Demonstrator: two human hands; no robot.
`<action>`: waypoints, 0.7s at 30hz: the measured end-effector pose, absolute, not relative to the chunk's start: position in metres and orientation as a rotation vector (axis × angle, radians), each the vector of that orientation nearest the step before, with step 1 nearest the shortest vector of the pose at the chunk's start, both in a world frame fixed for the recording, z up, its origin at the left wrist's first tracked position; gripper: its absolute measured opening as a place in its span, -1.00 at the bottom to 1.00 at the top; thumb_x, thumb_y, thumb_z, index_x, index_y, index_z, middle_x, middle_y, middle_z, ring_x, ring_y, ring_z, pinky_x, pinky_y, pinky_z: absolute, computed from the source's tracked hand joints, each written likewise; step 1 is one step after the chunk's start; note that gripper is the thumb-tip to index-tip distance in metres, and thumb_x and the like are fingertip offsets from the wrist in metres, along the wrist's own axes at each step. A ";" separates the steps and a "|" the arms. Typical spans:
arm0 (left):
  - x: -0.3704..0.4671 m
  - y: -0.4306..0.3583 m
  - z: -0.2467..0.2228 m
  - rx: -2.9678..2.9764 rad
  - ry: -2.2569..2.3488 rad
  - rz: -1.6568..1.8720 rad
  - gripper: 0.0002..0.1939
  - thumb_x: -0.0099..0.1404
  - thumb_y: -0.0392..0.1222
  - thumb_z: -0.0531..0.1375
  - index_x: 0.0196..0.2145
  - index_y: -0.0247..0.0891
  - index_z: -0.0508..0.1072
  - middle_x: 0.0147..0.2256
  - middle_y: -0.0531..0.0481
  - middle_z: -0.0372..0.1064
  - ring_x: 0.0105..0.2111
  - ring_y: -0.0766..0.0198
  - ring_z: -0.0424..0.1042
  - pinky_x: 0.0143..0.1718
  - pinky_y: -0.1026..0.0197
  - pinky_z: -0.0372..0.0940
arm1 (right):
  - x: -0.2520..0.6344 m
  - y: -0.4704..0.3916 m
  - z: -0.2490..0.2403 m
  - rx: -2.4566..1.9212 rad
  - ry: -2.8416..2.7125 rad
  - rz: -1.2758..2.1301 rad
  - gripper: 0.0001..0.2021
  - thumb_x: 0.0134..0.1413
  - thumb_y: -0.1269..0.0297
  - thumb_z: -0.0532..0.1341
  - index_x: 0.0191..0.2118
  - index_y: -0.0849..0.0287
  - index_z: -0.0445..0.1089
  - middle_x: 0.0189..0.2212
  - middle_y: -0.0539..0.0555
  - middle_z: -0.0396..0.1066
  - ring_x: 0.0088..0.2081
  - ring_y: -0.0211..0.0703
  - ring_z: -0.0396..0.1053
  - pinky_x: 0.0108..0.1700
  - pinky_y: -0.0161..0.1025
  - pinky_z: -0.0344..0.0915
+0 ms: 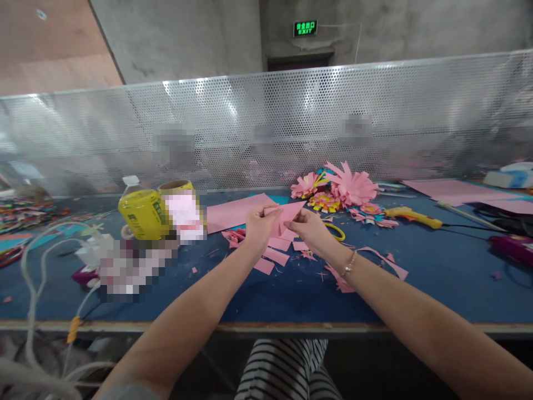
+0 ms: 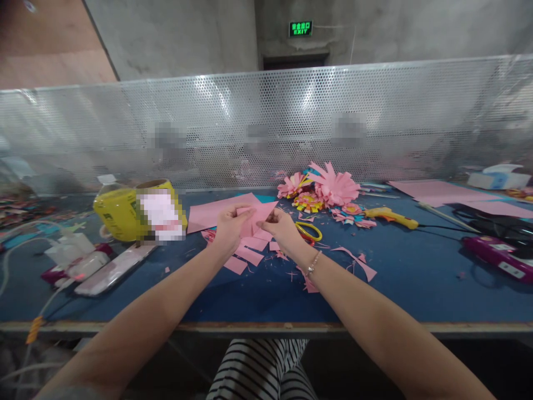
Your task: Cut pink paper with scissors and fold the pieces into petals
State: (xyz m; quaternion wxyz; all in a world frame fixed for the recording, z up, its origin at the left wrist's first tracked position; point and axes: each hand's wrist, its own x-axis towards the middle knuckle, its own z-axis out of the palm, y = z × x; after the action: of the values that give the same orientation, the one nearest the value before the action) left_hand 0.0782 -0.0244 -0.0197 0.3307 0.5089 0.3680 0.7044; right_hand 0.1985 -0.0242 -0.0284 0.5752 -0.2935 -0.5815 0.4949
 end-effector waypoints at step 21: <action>0.074 -0.025 -0.017 1.319 0.962 1.879 -0.81 -0.14 -0.20 0.22 -0.47 -0.28 0.42 -0.48 0.03 0.36 -0.44 0.35 0.32 -0.37 0.28 0.22 | 0.196 -0.031 -0.035 -0.823 -1.688 1.217 -0.91 -0.34 0.37 0.19 -0.57 0.23 0.25 -0.65 -0.06 0.27 -0.58 -0.36 0.21 -0.51 -0.37 0.13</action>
State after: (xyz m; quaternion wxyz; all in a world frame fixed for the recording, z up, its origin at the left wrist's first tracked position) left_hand 0.0741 -0.0249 -0.0172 0.3205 0.5020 0.3661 0.7150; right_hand 0.1962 -0.0307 -0.0351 0.4367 -0.3307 -0.6786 0.4894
